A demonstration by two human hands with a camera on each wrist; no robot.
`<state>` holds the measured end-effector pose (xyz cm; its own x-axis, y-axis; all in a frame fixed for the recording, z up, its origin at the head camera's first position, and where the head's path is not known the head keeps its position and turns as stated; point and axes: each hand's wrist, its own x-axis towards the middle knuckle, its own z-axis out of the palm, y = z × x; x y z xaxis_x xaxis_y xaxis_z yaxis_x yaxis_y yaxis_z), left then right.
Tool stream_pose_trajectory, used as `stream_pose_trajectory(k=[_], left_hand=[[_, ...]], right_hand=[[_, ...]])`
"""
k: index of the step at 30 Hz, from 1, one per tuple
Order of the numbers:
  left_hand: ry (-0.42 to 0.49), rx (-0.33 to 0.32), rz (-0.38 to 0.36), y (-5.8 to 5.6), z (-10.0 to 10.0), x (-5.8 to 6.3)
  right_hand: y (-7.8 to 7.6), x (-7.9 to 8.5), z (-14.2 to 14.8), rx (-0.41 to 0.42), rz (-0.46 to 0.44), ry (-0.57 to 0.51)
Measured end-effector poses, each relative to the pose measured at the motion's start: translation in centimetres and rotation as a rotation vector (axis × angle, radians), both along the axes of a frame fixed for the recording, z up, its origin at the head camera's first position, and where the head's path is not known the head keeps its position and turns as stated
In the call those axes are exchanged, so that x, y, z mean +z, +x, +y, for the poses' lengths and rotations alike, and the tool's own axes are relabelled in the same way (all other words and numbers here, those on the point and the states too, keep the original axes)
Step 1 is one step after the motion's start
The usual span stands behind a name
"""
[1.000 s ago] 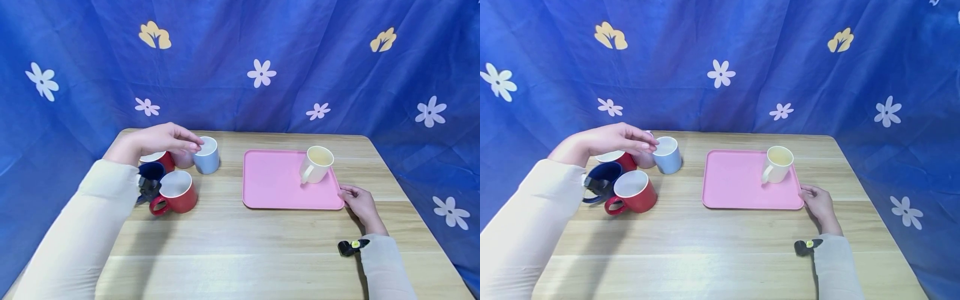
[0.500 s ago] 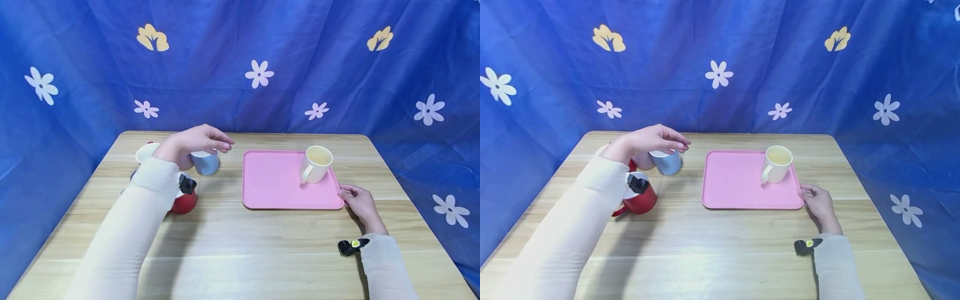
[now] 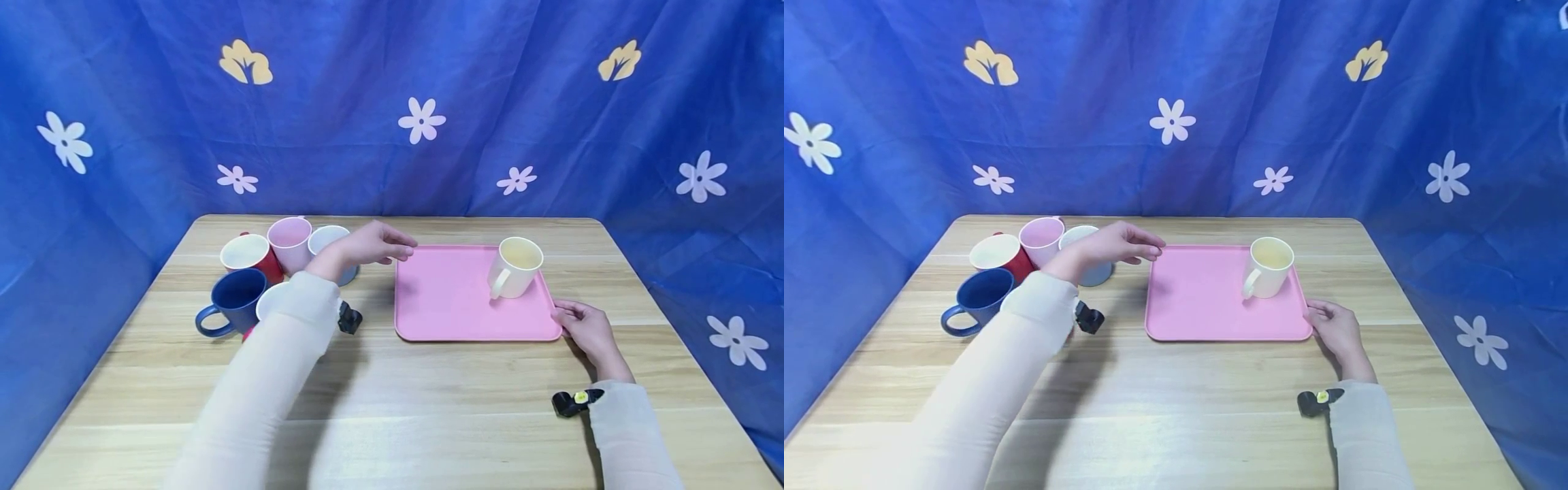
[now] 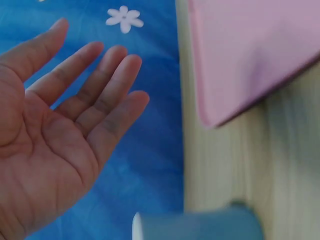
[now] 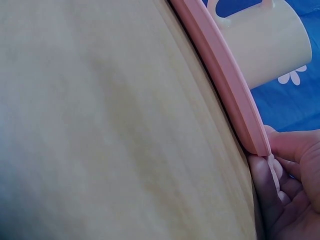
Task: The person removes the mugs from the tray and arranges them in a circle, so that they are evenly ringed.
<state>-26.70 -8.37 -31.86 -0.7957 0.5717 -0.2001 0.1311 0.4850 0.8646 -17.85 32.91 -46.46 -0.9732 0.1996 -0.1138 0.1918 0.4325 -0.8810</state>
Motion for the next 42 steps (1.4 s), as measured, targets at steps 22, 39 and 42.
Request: stream_pose_trajectory(k=[22,39,42], left_hand=[[0.045,0.127,0.058,0.2,9.9,-4.2],[-0.122,0.099,0.106,0.7,14.4,-5.1],[-0.116,0.097,0.11,0.6,14.8,-5.4]], right_hand=[[0.0,-0.4,0.2,0.014,0.024,0.017],[0.1,0.0,-0.1,0.014,0.011,-0.014],[0.1,-0.1,0.0,0.015,0.012,-0.011]])
